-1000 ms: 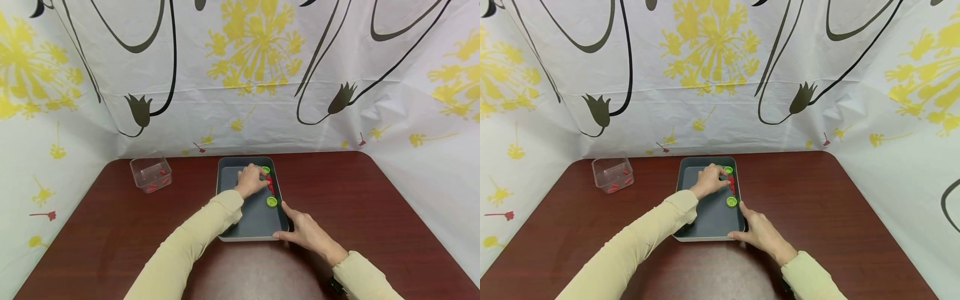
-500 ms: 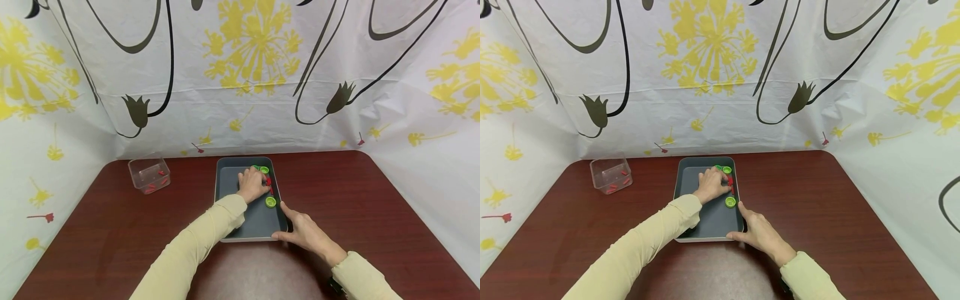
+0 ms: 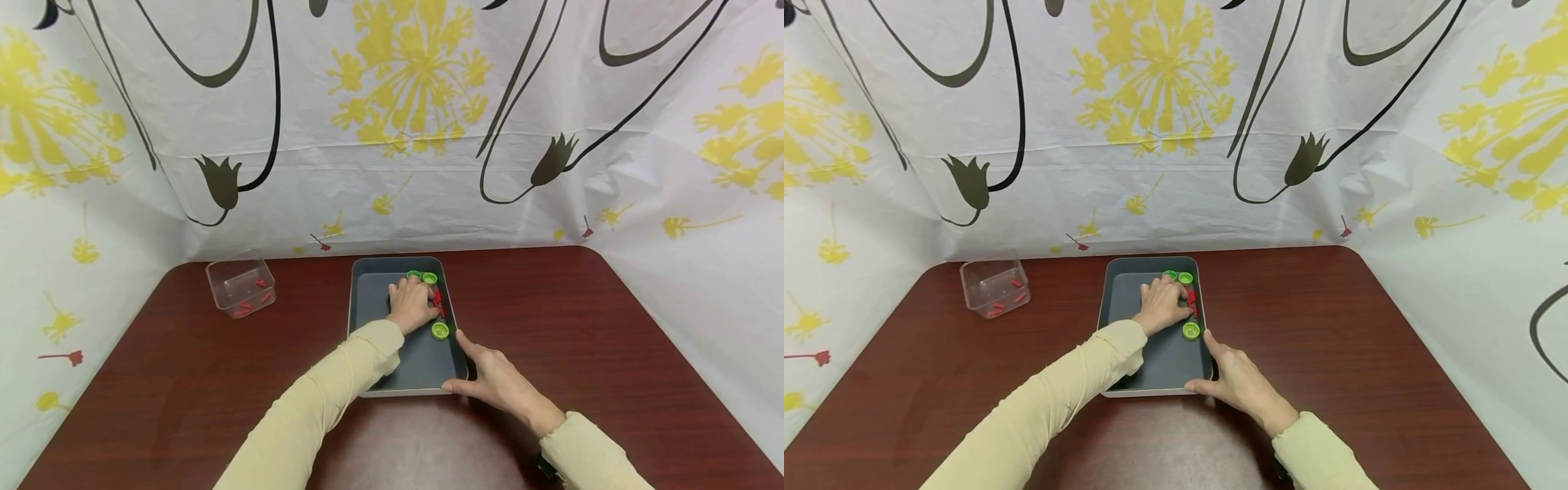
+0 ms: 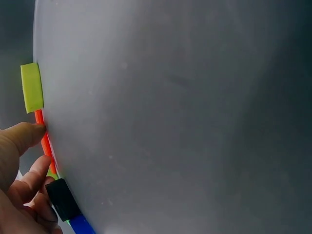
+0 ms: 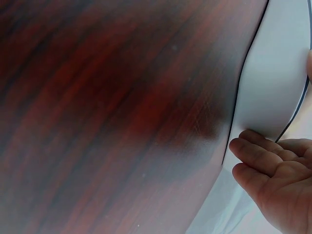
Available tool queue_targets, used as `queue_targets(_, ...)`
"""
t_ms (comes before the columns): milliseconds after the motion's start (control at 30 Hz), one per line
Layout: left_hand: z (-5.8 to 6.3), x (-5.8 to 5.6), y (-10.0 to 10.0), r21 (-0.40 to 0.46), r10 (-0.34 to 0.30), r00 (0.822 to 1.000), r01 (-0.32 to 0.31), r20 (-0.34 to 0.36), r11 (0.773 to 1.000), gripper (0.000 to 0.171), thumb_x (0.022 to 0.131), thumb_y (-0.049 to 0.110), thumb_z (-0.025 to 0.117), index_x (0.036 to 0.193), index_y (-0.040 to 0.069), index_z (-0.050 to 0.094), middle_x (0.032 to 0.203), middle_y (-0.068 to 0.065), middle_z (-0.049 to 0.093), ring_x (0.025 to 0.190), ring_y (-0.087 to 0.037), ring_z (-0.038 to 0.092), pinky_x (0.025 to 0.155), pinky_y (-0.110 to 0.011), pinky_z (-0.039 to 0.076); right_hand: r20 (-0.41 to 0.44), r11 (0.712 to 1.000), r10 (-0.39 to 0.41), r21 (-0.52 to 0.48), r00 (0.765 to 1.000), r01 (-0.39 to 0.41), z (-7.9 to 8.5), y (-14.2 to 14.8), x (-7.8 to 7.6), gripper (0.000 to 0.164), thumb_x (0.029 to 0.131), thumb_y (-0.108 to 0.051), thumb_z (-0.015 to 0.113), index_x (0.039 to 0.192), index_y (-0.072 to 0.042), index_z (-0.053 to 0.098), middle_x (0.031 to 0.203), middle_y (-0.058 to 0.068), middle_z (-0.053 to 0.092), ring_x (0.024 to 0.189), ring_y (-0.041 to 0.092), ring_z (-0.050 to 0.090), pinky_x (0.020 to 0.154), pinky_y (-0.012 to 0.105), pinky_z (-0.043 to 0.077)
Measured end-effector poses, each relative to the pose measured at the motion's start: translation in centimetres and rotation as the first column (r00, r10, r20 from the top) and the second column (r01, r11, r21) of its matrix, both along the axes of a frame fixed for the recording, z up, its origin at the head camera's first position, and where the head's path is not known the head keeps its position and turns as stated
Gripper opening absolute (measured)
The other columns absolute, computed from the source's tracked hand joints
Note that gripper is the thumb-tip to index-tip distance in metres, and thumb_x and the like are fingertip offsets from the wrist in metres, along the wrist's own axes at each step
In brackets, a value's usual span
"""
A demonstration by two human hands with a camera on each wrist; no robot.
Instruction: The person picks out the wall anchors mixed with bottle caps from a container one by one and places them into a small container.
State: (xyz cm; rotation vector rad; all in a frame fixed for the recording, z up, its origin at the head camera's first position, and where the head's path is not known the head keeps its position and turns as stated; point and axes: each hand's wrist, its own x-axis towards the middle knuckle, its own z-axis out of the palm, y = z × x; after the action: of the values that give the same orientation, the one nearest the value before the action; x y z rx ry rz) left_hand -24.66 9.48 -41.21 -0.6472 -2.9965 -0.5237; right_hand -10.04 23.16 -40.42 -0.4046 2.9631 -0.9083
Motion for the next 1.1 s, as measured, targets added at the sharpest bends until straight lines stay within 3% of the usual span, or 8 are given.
queue_targets(767, -0.08, -0.19, -0.08, -0.003, -0.003, 1.000, 0.003, -0.025, 1.000, 0.015, 0.079, 0.032, 0.073, 0.086, 0.018, 0.073, 0.098, -0.001, 0.057, 0.085, -0.019, 0.047, 0.076, -0.038, 0.030, -0.007, 1.000, 0.008, -0.001, 1.000, -0.008, -0.15, -0.10, 0.00, 0.093, 0.074, -0.043, 0.077, 0.137, 0.012, 0.038, 0.133, 0.028, 0.049, 0.118, 0.034, 0.055, 0.089, 0.043, 0.048)
queue_targets(1100, 0.12, -0.35, -0.58, 0.049, -0.017, 0.999, 0.018, -0.031, 0.999, 0.020, 0.079, 0.030, 0.072, 0.094, 0.018, 0.074, 0.101, 0.000, 0.059, 0.086, -0.019, 0.048, 0.072, -0.035, 0.030, 0.016, 1.000, -0.002, -0.002, 1.000, 0.002, -0.03, -0.07, 0.03, 0.093, 0.074, -0.044, 0.076, 0.138, 0.011, 0.037, 0.134, 0.028, 0.048, 0.120, 0.034, 0.053, 0.091, 0.043, 0.047)
